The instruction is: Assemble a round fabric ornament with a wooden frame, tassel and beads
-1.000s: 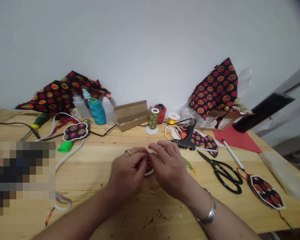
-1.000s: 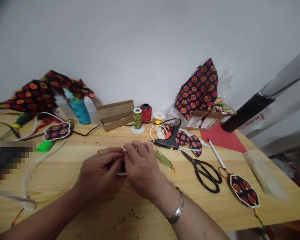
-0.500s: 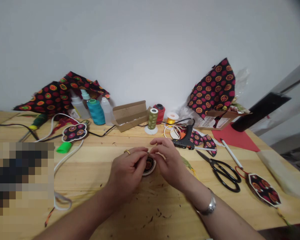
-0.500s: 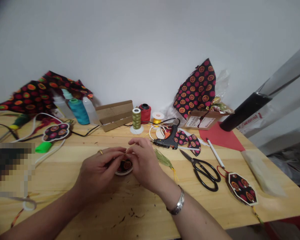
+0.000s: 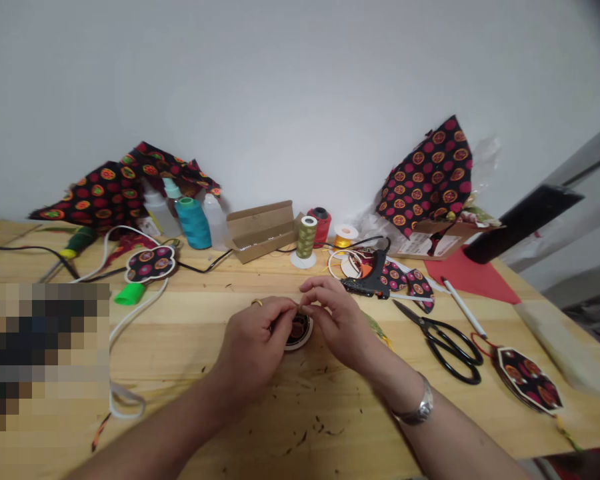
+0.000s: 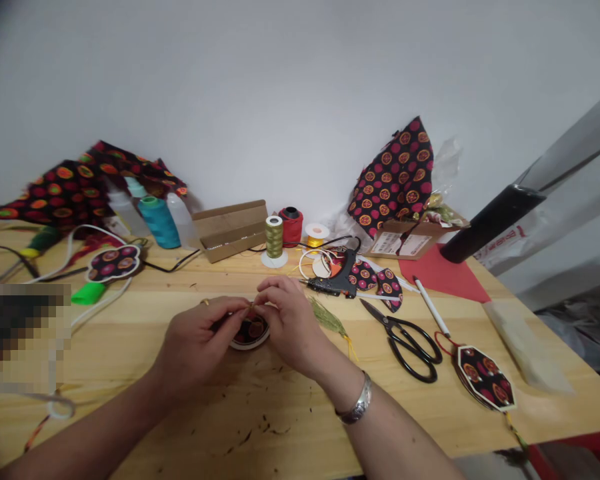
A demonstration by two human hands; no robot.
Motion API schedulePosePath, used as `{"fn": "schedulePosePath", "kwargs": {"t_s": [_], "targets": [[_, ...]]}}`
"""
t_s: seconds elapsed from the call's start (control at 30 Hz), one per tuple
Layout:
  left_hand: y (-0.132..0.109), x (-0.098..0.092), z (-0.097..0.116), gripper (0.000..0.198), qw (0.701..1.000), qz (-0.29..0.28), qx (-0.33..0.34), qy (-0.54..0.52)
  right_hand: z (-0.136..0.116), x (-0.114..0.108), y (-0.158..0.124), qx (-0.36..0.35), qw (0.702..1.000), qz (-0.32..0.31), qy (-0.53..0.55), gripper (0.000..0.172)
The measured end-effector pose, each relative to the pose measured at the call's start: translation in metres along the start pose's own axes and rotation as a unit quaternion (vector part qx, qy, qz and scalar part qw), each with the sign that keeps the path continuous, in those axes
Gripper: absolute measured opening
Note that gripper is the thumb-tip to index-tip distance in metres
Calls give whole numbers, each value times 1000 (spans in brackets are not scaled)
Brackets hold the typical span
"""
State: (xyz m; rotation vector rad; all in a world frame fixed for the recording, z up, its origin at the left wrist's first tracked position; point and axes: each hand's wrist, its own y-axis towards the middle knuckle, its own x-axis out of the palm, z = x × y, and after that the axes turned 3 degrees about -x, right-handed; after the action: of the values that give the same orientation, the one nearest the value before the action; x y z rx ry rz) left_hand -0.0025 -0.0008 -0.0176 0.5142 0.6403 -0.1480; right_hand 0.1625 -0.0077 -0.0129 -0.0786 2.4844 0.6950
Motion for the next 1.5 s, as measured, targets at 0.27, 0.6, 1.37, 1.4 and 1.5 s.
{"fn": "schedulePosePath", "kwargs": {"t_s": [0.27,0.6,1.37,1.4,1.5], "targets": [[-1,1,-4,19,996,-15,38,77,-2,2,-3,-110,974,13,-197,22],[-3,2,-5,22,991,-23,35,124,0,-7,-2,-143,966,-42,-211,29],[1,-2,2,19,999,-27,-18,-16,0,-5,2,-100,993,16,-63,19],[1,-3,2,19,999,-28,-17,-12,0,-5,2,-109,991,18,-70,19],[1,-3,2,20,999,-30,-17,-10,0,-5,2,-120,989,23,-83,19]]}}
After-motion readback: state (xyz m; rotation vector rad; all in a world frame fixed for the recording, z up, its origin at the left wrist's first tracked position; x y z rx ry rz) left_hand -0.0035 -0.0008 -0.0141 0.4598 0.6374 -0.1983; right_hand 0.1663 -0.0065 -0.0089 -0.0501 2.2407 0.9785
